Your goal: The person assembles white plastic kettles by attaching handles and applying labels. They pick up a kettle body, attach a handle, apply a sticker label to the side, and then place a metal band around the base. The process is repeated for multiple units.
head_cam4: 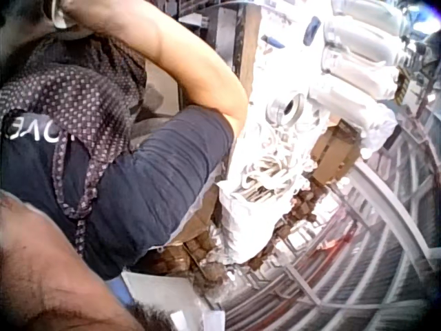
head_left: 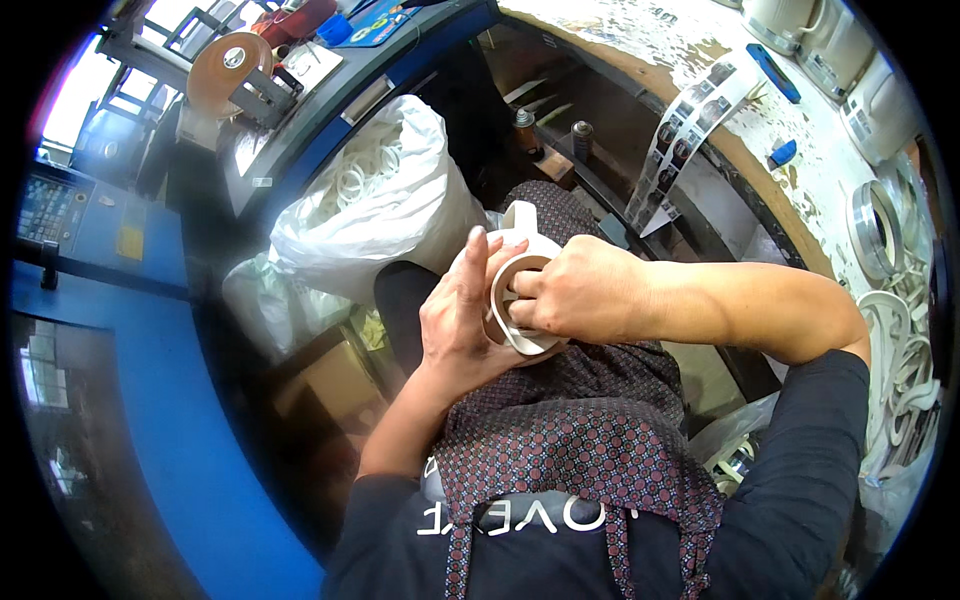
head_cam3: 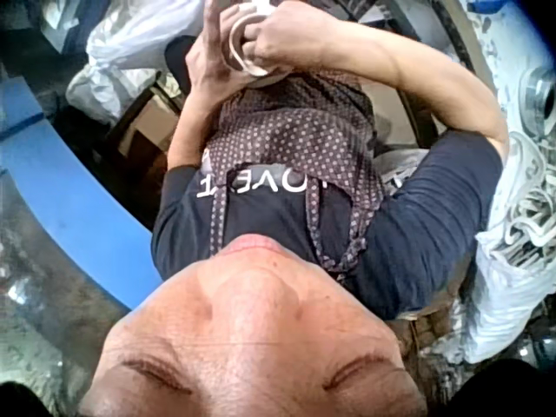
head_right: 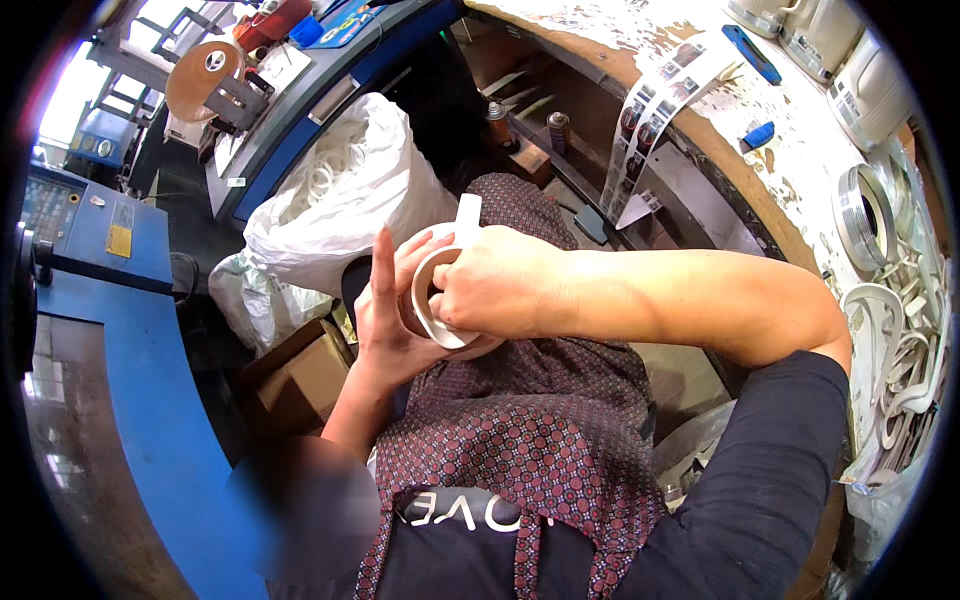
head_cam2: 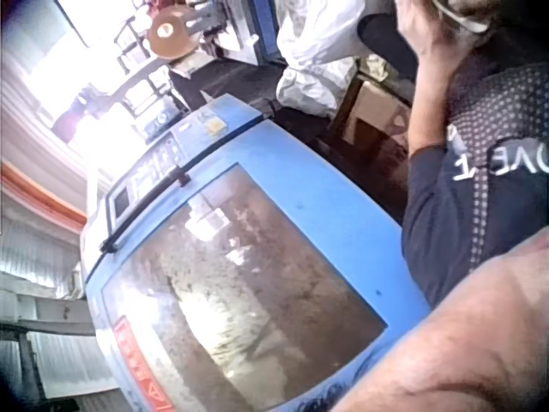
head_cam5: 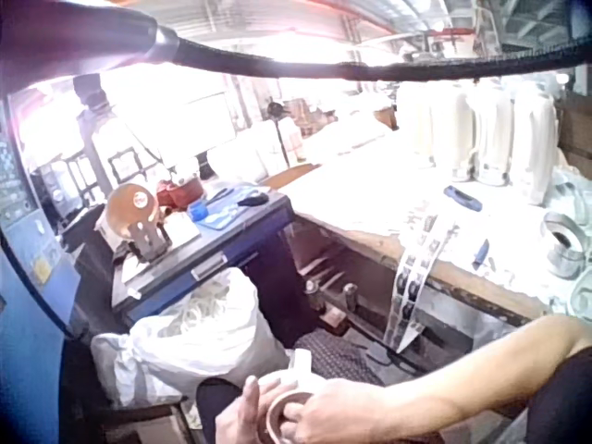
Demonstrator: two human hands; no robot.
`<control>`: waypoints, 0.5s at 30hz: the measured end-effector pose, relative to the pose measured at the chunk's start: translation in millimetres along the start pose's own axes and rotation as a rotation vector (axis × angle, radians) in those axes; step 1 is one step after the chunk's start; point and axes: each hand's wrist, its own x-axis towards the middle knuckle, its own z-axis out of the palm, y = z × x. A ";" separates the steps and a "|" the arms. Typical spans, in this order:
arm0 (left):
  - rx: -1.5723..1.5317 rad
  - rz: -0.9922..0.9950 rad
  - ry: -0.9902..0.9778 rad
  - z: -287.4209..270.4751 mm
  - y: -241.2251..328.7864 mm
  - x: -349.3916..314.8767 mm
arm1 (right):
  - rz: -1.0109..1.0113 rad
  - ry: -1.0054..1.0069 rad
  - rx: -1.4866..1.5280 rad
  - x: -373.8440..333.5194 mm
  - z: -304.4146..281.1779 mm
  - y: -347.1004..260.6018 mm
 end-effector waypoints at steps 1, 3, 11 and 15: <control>0.014 -0.004 -0.029 0.4 0.1 -0.5 | 0.025 -0.049 0.080 -2.2 -1.7 2.9; 0.044 -0.015 -0.088 -2.3 2.5 1.0 | 0.073 -0.146 0.245 -5.9 -9.1 7.5; 0.061 0.027 -0.193 -39.0 -10.4 29.2 | 0.250 0.628 0.484 -3.7 14.8 -16.6; -0.114 -0.112 -0.046 -99.9 -49.4 34.8 | 0.083 0.505 0.246 -3.8 -5.6 -6.8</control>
